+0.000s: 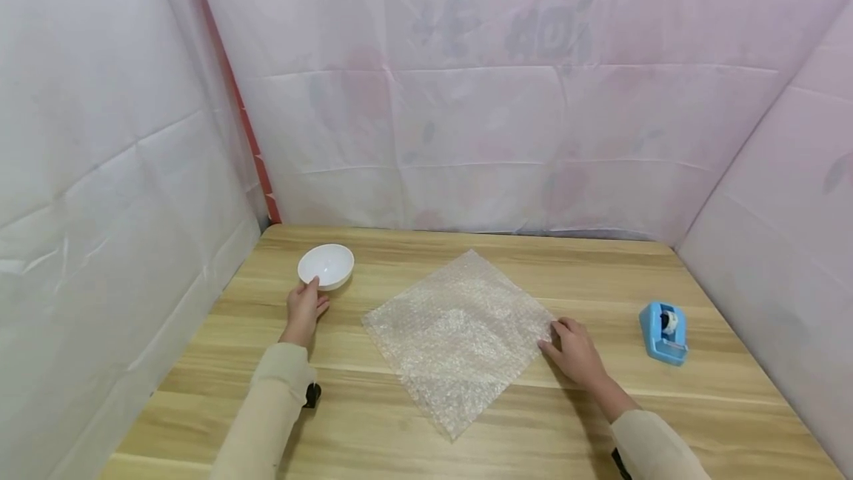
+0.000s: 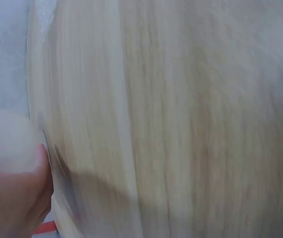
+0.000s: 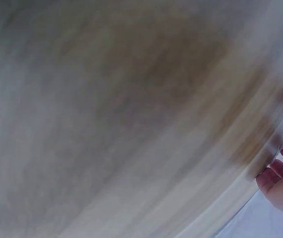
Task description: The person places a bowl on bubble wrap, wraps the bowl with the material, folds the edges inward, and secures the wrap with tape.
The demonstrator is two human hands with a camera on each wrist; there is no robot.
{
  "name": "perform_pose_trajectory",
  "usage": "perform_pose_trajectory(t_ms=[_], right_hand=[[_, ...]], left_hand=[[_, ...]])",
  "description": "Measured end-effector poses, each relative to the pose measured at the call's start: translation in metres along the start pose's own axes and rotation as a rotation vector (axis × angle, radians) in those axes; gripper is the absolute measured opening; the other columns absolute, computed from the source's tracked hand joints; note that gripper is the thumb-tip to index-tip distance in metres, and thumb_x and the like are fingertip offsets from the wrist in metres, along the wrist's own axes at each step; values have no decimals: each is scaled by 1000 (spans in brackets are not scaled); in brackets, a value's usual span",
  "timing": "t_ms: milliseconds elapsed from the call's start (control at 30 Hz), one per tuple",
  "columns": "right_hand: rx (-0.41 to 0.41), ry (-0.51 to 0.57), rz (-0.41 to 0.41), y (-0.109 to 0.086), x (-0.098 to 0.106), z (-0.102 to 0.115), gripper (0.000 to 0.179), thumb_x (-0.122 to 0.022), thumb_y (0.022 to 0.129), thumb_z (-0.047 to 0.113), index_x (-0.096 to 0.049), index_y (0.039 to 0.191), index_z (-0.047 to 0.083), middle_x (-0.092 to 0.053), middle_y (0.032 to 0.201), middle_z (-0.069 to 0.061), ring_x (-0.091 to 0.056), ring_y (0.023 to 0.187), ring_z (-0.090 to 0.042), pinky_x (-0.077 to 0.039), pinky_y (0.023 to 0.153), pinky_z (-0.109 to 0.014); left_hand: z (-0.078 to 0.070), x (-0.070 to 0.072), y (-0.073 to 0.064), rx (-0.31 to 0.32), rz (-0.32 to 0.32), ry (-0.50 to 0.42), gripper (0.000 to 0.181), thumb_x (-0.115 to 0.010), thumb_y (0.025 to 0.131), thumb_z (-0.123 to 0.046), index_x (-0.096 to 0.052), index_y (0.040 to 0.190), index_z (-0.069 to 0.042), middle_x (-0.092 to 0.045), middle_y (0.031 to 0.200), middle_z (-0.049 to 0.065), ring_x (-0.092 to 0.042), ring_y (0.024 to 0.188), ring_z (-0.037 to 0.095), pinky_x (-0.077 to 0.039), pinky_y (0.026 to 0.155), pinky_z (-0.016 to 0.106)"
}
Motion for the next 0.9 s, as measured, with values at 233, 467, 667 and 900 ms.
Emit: perform_pose_trajectory(t_ms=[233,467,667,900], right_hand=[[1,-8,-4,0,-3,-2,48,-67,82,18,-55,112,-18,-52,114,-35,-50,106,-48,-44,88,-57],[-6,-16,-8,0,-3,-4,48,-67,83,18,-55,112,-18,-52,115,-35,-49,106,-49,-43,89,-58],[-3,-24,-15,-1,-4,-5,47,-68,82,17,-56,111,-18,-52,114,-36,-50,105,-49,-42,89,-59],[-9,-32,-15,-1,-2,-3,45,-70,80,17,-58,108,-17,-54,111,-34,-51,102,-48,-43,88,-58]], left_hand=[[37,9,53,-22,86,-197,59,-55,92,-22,-31,139,4,-52,107,20,-60,95,26,-52,89,34],[48,11,74,21,153,-378,47,-54,93,-14,-39,133,6,-55,109,24,-60,100,29,-51,93,36],[17,-1,22,58,32,-227,54,-45,96,-15,-24,142,6,-50,111,16,-56,100,21,-46,99,31],[-8,-6,-15,62,23,-221,50,-41,96,-9,-26,139,12,-48,104,16,-55,98,23,-41,104,36]])
Point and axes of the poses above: each hand's wrist, its own y-axis towards the middle knuckle, its own x-axis out of the back of the hand, z = x × y, the point moved 3 cm from there along y, towards the middle knuckle
